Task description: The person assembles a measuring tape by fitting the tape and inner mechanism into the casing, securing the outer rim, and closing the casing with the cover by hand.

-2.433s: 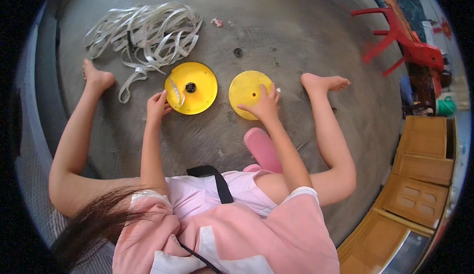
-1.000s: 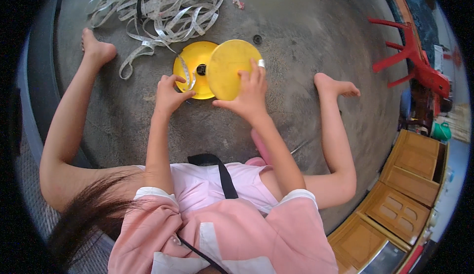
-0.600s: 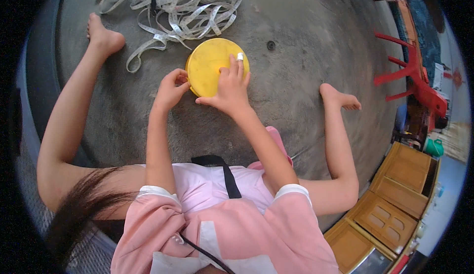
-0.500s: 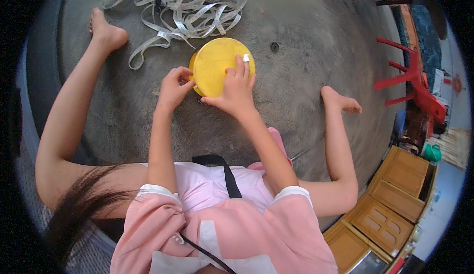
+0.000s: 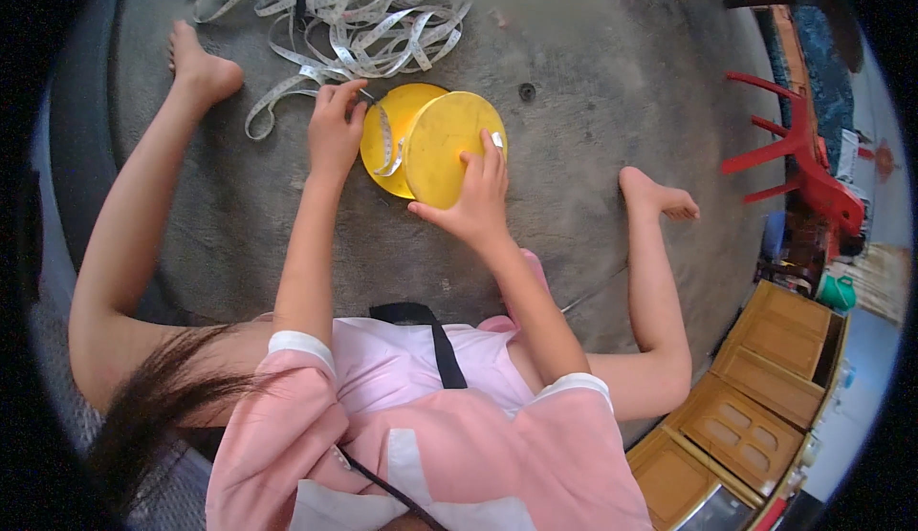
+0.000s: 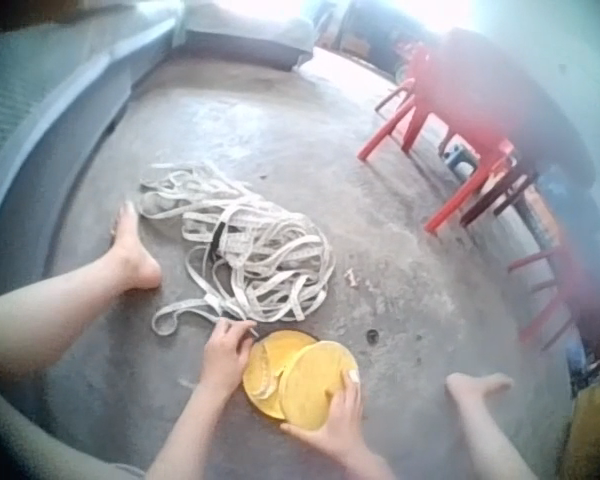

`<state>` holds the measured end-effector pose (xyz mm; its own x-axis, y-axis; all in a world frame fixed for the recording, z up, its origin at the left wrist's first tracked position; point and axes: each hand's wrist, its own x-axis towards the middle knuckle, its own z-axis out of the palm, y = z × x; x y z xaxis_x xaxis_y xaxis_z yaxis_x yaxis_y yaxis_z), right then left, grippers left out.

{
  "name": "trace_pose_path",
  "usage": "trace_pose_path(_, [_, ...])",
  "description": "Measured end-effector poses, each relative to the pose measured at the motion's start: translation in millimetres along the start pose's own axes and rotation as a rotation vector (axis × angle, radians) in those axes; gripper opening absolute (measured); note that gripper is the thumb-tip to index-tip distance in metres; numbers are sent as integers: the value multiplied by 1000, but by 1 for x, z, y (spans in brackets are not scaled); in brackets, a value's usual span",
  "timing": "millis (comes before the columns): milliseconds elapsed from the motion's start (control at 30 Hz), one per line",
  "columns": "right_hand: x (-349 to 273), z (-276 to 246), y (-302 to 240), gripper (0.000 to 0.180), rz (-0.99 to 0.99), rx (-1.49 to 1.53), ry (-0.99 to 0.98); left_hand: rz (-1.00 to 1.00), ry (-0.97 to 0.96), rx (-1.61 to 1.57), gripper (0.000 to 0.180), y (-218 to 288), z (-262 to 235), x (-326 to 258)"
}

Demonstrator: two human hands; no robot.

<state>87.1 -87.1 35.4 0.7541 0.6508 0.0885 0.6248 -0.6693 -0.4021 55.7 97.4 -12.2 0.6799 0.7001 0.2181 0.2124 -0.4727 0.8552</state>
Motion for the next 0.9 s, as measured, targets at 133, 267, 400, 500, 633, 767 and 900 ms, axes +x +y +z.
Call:
trace_pose_path(133, [-9,18,-6,74,62,72,137,62,-141,96,20,-7,8,16])
trace_pose_path(267, [-10,32,-13,75,166,22,195,174,-206,184,12,-15,7,26])
trace_pose_path(400, [-7,33,-18,77,226,-25,203,190,-209,240,11,-21,0,33])
trace_pose_path(500, [-6,35,-18,77,219,-37,200,145,-224,244,11,-21,-7,34])
trace_pose_path(633, [-8,38,-13,77,251,-27,204,141,-236,288,11,-27,-8,37])
trace_pose_path(767, [-8,39,-14,77,241,-86,196,118,-264,295,10,-29,-16,40])
trace_pose_path(900, [-8,39,-17,78,236,-109,186,135,-246,319,11,-30,-25,46])
